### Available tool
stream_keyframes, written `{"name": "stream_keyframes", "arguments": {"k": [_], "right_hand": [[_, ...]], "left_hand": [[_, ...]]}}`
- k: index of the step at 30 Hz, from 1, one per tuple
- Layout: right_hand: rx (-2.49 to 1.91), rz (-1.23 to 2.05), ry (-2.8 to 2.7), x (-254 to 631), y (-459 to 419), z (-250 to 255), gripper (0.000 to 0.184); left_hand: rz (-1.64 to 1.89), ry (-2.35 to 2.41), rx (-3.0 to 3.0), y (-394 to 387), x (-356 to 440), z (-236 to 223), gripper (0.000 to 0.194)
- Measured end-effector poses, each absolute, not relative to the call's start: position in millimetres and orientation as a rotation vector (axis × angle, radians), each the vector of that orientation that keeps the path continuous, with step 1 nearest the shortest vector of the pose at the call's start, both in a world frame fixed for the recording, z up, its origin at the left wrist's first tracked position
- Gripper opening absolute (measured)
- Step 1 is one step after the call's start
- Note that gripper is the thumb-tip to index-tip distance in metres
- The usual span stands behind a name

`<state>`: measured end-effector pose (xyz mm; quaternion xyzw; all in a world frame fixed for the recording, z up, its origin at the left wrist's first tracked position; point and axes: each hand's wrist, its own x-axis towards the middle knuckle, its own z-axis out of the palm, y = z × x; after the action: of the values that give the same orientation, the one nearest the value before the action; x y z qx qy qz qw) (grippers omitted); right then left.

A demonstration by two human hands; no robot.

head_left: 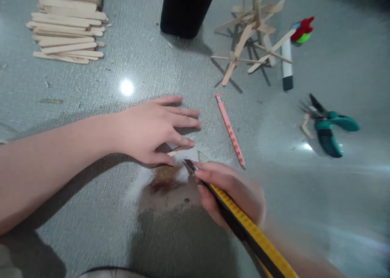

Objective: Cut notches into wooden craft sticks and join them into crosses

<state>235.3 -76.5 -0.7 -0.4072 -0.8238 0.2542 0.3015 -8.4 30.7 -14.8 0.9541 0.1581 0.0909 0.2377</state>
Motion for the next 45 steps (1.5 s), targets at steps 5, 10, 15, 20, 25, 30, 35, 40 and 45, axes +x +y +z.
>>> {"name": "stream_keyframes", "arguments": {"k": [5,10,15,20,25,30,35,40,45], "right_hand": [[-1.081,0.705,-2.156,230,-67,-8,0.035],[-1.108,0.707,-2.169,230,-67,-9,0.035],[-1.12,0.675,-2.184,229,-68,-9,0.029],[-1.142,0.68,-2.182,223,-69,-6,0.03],[-1.15,0.714,-2.163,221,-70,-2,0.029],[-1.078,0.757,-2.153,222,-73,-4,0.028],[-1.079,0.674,-2.099,228,-78,-10,0.033],[-1.103,0.597,-1.991,245,-86,-18,0.034],[-1.19,0.5,-1.882,262,-94,-22,0.027]], "left_hand": [[0.209,0.421,2.61,32,-8,-15,0.045],[0.229,0.431,2.618,31,-8,-17,0.041],[0.265,0.418,2.626,30,-6,-18,0.039],[0.249,0.412,2.632,29,-5,-18,0.042],[0.225,0.457,2.593,28,-5,-19,0.043],[0.18,0.476,2.576,30,-5,-18,0.046],[0.188,0.447,2.604,31,-7,-19,0.046],[0.308,0.47,2.615,31,-8,-19,0.049],[0.289,0.608,2.656,24,-7,-9,0.026]]}}
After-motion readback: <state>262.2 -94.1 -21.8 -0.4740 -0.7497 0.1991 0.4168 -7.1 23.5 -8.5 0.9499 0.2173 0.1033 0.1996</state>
